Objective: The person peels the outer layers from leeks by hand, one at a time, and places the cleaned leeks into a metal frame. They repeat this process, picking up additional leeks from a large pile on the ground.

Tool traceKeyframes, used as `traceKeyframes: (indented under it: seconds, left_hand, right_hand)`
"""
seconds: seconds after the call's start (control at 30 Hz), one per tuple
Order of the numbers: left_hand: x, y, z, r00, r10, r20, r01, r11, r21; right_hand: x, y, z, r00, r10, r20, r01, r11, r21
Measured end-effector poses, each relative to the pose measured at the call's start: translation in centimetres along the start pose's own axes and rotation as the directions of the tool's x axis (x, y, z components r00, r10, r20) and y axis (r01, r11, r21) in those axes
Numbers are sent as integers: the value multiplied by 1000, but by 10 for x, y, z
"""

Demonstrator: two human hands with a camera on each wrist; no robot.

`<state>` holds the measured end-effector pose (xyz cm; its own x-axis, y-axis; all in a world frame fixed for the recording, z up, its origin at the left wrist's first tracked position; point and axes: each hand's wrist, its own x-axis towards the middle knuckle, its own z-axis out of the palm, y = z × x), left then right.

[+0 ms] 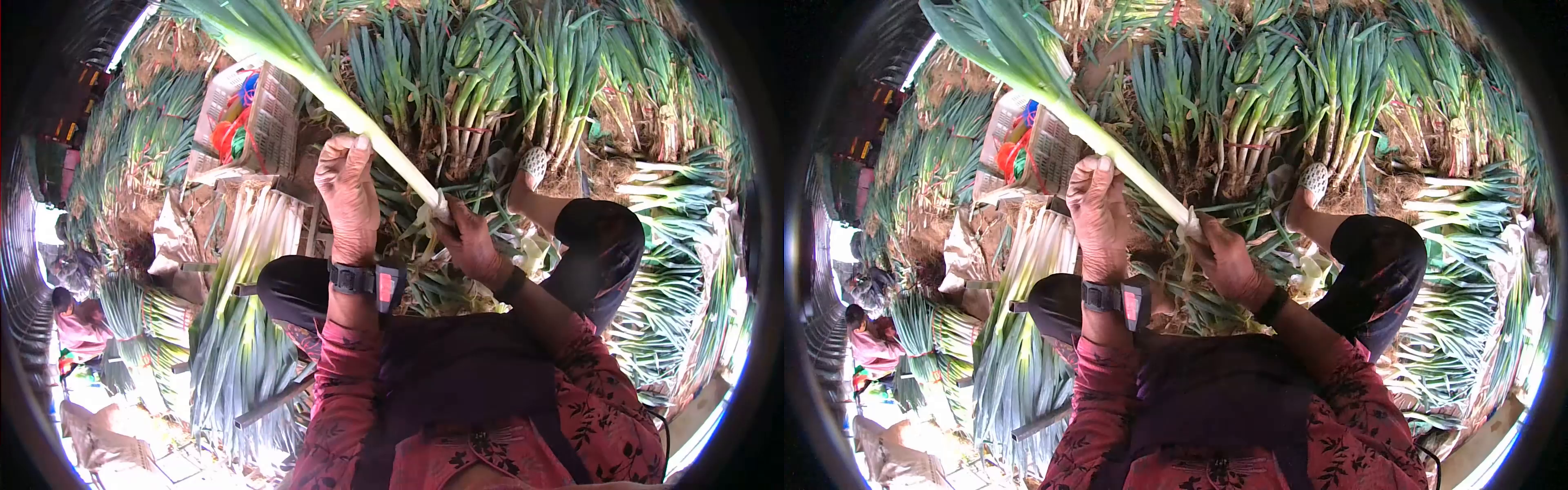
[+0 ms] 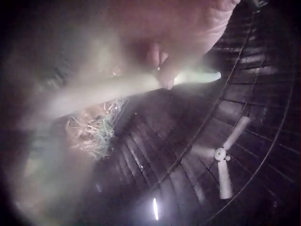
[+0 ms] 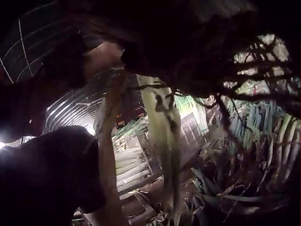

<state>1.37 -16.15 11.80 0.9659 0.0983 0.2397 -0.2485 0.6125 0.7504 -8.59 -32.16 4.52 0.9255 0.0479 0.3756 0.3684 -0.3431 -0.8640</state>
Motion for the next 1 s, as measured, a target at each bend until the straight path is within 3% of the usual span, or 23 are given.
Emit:
traceKeyframes:
  seconds: [0.13,0.4,0.47,0.5,0.57,0.63,0.67,0.7,0.73,0.77,0.8,0.83,0.87,0.9,0.93,1.0]
  left_hand:
    - [-1,11,24,994,96,-55,-93,994,50]
    - [0,15,4,995,93,22,-95,993,73]
    - [2,22,15,947,317,57,-320,905,279]
    - [-4,28,20,935,352,54,-345,858,380]
    - [-12,35,24,942,329,72,-336,907,254]
    - [-34,55,26,979,21,205,-63,978,201]
    - [-39,59,15,895,-175,410,31,942,334]
    - [-42,60,2,738,-376,560,86,876,475]
    - [-47,58,-7,649,-541,534,118,766,631]
    - [-49,57,-14,550,-688,474,126,629,767]
    - [-40,60,-23,596,-678,430,130,611,781]
    - [-26,64,-35,665,-699,265,231,529,816]
    - [-19,67,-34,893,-410,185,140,646,751]
    - [-8,68,-30,984,-178,29,96,648,755]
    - [12,70,-42,992,37,119,-117,600,791]
    - [31,68,-23,1000,-24,-5,24,896,443]
  right_hand:
    - [-3,-7,0,999,34,33,-33,999,-26]
    - [-2,-13,0,1000,19,12,-19,1000,-23]
    - [3,-23,-1,995,91,38,-94,989,111]
    - [5,-26,-4,995,92,38,-95,990,107]
    - [9,-28,-8,993,90,83,-94,994,53]
    - [17,-24,-9,997,48,59,-50,998,42]
    - [25,-31,-13,999,-3,36,1,998,65]
    - [31,-36,-17,999,-52,12,51,995,85]
    - [33,-35,-21,996,63,60,-67,995,74]
    - [36,-33,-19,996,69,59,-73,995,71]
    - [39,-30,-14,998,-16,63,11,996,88]
    - [39,-28,-8,993,-100,69,92,990,109]
    - [38,-25,-2,996,-57,72,50,993,105]
    - [39,-22,5,996,-50,77,42,994,106]
    - [40,-20,14,996,-85,33,82,993,86]
    - [42,-10,36,983,-182,-10,182,983,1]
